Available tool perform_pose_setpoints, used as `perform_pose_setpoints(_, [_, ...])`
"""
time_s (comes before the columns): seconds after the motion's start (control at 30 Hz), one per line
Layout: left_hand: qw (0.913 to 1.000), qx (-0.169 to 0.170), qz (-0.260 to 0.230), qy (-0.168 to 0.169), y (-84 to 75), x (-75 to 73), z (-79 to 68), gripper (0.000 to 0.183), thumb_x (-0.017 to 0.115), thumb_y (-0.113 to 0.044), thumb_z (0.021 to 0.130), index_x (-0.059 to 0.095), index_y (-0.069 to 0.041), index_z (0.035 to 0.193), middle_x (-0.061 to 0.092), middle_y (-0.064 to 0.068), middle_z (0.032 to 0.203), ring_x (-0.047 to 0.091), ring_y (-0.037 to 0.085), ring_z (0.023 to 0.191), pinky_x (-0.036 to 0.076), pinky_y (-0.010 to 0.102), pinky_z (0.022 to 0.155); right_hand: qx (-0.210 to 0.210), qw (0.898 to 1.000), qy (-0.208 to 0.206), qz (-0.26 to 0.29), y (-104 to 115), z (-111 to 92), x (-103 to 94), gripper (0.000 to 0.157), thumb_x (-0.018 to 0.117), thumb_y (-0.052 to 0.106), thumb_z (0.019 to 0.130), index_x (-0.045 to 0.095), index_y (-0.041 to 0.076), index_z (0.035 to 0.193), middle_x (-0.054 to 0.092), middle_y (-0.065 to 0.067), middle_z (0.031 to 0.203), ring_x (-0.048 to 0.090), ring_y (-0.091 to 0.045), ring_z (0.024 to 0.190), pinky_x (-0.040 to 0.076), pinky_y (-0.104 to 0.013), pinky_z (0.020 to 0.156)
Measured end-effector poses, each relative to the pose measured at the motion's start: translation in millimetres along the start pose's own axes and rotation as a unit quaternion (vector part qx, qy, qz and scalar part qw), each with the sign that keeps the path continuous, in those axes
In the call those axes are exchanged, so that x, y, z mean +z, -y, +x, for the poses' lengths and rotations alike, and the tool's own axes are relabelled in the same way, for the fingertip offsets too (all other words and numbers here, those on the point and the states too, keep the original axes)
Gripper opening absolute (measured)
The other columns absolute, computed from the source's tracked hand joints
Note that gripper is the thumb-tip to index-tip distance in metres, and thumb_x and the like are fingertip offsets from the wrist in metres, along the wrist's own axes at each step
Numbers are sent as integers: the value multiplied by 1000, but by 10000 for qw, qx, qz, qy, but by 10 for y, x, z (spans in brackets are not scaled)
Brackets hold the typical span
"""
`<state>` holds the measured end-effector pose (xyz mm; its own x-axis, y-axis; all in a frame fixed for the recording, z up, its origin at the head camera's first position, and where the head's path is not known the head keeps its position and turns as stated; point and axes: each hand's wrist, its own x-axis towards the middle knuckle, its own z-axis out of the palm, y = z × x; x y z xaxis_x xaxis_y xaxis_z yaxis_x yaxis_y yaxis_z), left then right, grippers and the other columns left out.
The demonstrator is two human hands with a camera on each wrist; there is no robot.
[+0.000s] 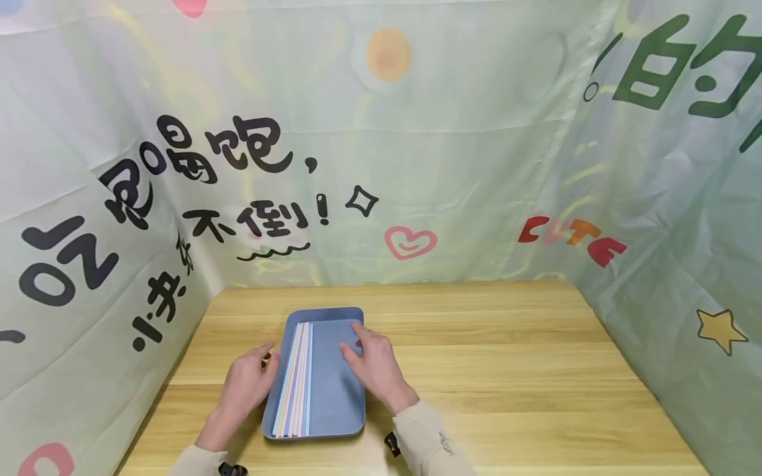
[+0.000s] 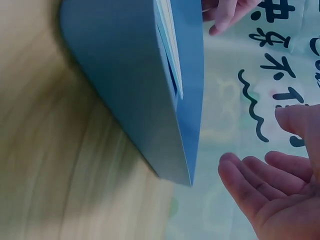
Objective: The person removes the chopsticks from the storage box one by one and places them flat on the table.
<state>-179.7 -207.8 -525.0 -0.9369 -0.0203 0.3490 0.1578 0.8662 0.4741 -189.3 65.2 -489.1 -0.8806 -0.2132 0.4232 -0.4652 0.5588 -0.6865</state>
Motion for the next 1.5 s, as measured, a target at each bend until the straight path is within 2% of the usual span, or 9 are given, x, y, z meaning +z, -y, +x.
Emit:
perform_pose_setpoints(0.07, [10000, -60, 3, -59, -2, 6, -5, 40, 69, -19, 101, 69, 10, 128, 76, 27, 109, 75, 36, 92, 62, 51, 80, 111, 9998, 108, 78, 12, 6, 41, 41, 75, 14, 97, 68, -5, 132, 78, -18, 111, 74, -22, 83, 61, -29, 72])
perform_pose_setpoints(0.13, [9999, -131, 27, -42, -1, 13, -7, 39, 70, -19, 100, 70, 9, 128, 77, 23, 104, 74, 30, 84, 61, 48, 74, 181, 9994, 261, 127, 15, 4, 73, 40, 74, 15, 98, 68, -5, 132, 77, -20, 113, 75, -20, 82, 61, -26, 71])
perform_pose_setpoints(0.33, [9996, -280, -9, -12, 15, 35, -15, 36, 72, -17, 98, 72, 6, 125, 77, 16, 94, 69, 19, 74, 58, 37, 65, 144, 9984, 520, 161, 37, -3, 152, 33, 73, 12, 98, 70, -4, 127, 78, -23, 108, 76, -22, 82, 61, -26, 71])
perform_pose_setpoints(0.53, [9960, -650, -536, 305, 9, 35, -21, 33, 69, -13, 99, 72, 5, 126, 74, 9, 84, 60, 10, 66, 49, 24, 55, 95, 9976, 667, 125, 62, -1, 230, 28, 74, 10, 97, 72, -5, 120, 78, -21, 103, 75, -21, 80, 60, -24, 70])
perform_pose_setpoints(0.67, [9923, -838, -809, 420, 1, 49, -30, 30, 67, -9, 99, 72, 4, 126, 72, 7, 82, 58, 10, 64, 47, 22, 53, 180, 9966, 799, 76, 78, -18, 295, 28, 75, 12, 96, 72, -6, 118, 78, -16, 97, 72, -17, 78, 58, -23, 68])
perform_pose_setpoints(0.87, [9905, -830, -1006, 436, -8, 69, -31, 30, 66, -5, 99, 71, 7, 125, 73, 10, 85, 61, 12, 70, 49, 22, 57, 377, 9941, 1013, 112, 144, -44, 414, 31, 76, 14, 96, 72, -6, 119, 78, -12, 94, 69, -13, 77, 57, -23, 68])
perform_pose_setpoints(1.1, [9910, -838, -1003, 302, -8, 59, -27, 28, 67, -2, 97, 72, 8, 123, 73, 11, 83, 61, 13, 68, 49, 25, 57, 601, 9902, 1246, 178, 235, -59, 571, 33, 77, 18, 96, 72, -6, 118, 76, -9, 91, 65, -8, 76, 54, -21, 67])
perform_pose_setpoints(1.3, [9886, -941, -1066, 492, -14, 46, -19, 29, 66, -4, 99, 71, 7, 126, 73, 11, 85, 62, 14, 70, 50, 24, 58, 793, 9876, 1333, 257, 245, -61, 671, 33, 78, 17, 95, 72, -6, 116, 72, -4, 84, 57, -3, 70, 50, -20, 62])
perform_pose_setpoints(1.5, [9875, -972, -1117, 545, -16, 45, -7, 30, 65, -4, 99, 70, 7, 126, 73, 11, 86, 62, 14, 70, 50, 23, 58, 1057, 9823, 1507, 354, 262, -71, 734, 33, 78, 17, 94, 72, -6, 118, 72, -1, 82, 56, -2, 69, 49, -20, 61])
